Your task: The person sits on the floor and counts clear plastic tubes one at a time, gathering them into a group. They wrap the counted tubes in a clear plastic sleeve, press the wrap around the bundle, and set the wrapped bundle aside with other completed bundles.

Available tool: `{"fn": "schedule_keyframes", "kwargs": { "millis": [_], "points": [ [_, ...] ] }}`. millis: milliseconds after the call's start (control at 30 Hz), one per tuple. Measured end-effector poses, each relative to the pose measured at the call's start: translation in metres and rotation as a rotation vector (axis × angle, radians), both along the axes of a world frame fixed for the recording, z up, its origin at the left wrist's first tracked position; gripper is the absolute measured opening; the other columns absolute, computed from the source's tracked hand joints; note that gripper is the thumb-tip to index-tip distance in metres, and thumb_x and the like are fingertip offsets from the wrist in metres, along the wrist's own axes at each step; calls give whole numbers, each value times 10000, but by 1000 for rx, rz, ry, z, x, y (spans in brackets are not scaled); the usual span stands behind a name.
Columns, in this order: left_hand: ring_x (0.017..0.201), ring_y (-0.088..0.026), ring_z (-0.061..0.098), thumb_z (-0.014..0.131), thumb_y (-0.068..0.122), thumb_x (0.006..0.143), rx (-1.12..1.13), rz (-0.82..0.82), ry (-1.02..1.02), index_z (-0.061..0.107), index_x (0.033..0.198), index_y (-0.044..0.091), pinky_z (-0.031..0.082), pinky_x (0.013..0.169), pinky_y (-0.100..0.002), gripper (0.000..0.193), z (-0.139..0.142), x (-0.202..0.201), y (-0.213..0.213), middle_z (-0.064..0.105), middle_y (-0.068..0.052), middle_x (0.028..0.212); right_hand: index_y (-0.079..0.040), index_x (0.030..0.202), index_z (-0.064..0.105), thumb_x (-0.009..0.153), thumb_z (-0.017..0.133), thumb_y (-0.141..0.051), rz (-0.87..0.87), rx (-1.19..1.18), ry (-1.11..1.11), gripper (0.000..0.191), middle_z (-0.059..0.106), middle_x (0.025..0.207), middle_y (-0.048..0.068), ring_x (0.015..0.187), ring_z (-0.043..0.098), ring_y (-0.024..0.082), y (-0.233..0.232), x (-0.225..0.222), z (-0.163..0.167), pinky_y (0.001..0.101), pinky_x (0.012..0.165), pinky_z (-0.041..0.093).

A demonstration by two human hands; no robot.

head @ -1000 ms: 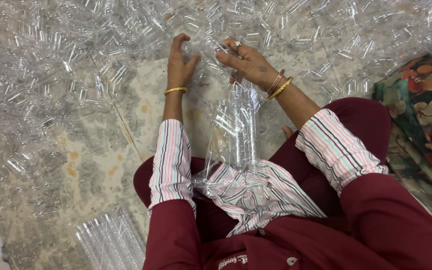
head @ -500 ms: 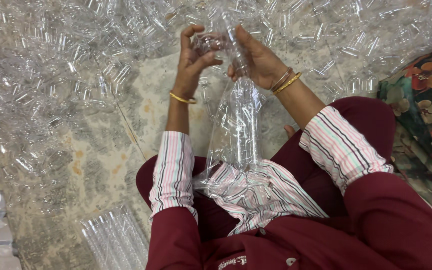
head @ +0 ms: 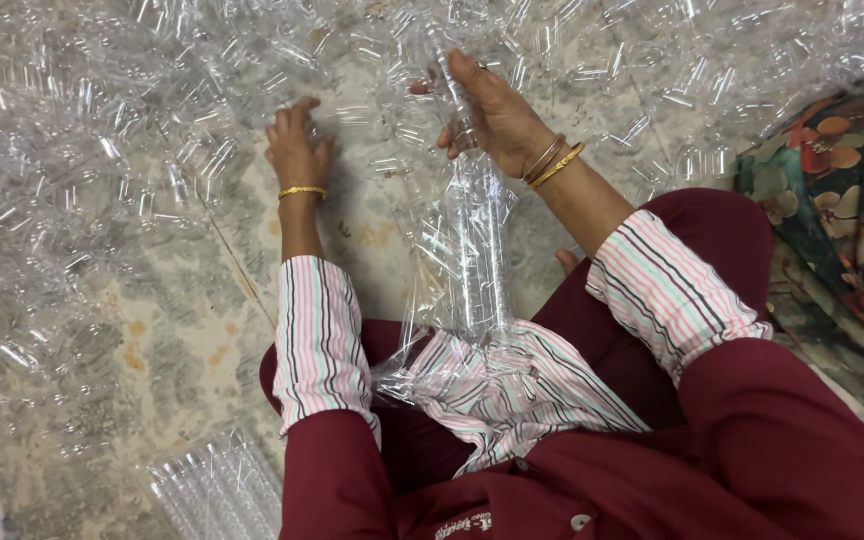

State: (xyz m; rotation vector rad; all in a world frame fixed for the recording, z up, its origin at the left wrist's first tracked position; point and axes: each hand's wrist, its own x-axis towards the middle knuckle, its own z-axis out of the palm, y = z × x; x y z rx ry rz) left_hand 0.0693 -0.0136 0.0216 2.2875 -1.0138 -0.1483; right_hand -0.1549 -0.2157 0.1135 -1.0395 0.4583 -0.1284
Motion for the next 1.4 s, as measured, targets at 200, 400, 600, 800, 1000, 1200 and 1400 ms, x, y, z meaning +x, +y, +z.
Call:
{"fn": "schedule_keyframes", "kwargs": {
  "millis": [200, 400, 600, 800, 1000, 1200, 1400],
  "points": [
    [1251, -313, 487, 814, 30, 775, -167, -258, -263, 630, 1342, 263, 379, 1058, -521, 641, 41, -19, -26, 586, -35, 1309, -110, 1319, 524, 922, 598, -662, -2, -35, 76, 684, 706, 1325, 61, 674, 701, 154, 0, 6, -4, 330, 593, 586],
    [1254, -319, 474, 745, 3, 752, -53, -255, -462, 528, 1439, 237, 348, 1030, -536, 757, 82, -73, -32, 549, -68, 1341, -89, 1353, 512, 917, 615, -669, 106, 34, -4, 734, 659, 1285, 68, 679, 701, 148, 3, 7, -2, 319, 593, 608],
    [1323, -323, 442, 728, 122, 983, -844, 35, 32, 327, 1587, 82, 431, 1044, -441, 727, 59, -50, -21, 410, -162, 1478, -92, 1389, 513, 966, 562, -700, 66, 109, -214, 742, 666, 1404, 166, 788, 729, 170, -6, 7, -3, 342, 698, 625],
    [1305, -418, 431, 740, 249, 980, -122, -19, -64, 477, 1502, 162, 440, 1047, -477, 591, -8, -32, -27, 411, -257, 1408, -102, 1403, 513, 990, 535, -682, 25, 168, -252, 713, 658, 1417, 194, 810, 743, 185, -8, 4, -5, 345, 688, 624],
    [1273, -322, 520, 716, 328, 999, 253, 126, -61, 617, 1265, 263, 453, 1041, -544, 291, -26, -37, -29, 588, -110, 1287, -108, 1395, 512, 982, 526, -687, -5, 183, -206, 711, 662, 1421, 169, 806, 738, 189, -10, 1, -6, 356, 708, 616],
    [1251, -324, 592, 659, 222, 996, -1287, 221, 954, 363, 1428, 239, 572, 989, -496, 524, 23, -14, -34, 584, -131, 1356, -119, 1387, 500, 986, 530, -685, -16, 229, -175, 695, 663, 1410, 160, 778, 724, 191, -7, 3, -12, 367, 713, 613],
    [1413, -313, 531, 627, 166, 1120, -1212, -243, 994, 330, 1582, 192, 501, 1151, -474, 550, 65, -72, -41, 502, -130, 1560, -118, 1393, 520, 1025, 495, -652, 78, 296, -218, 649, 679, 1388, 177, 781, 731, 228, 4, 4, -20, 378, 676, 597]
  ]
}}
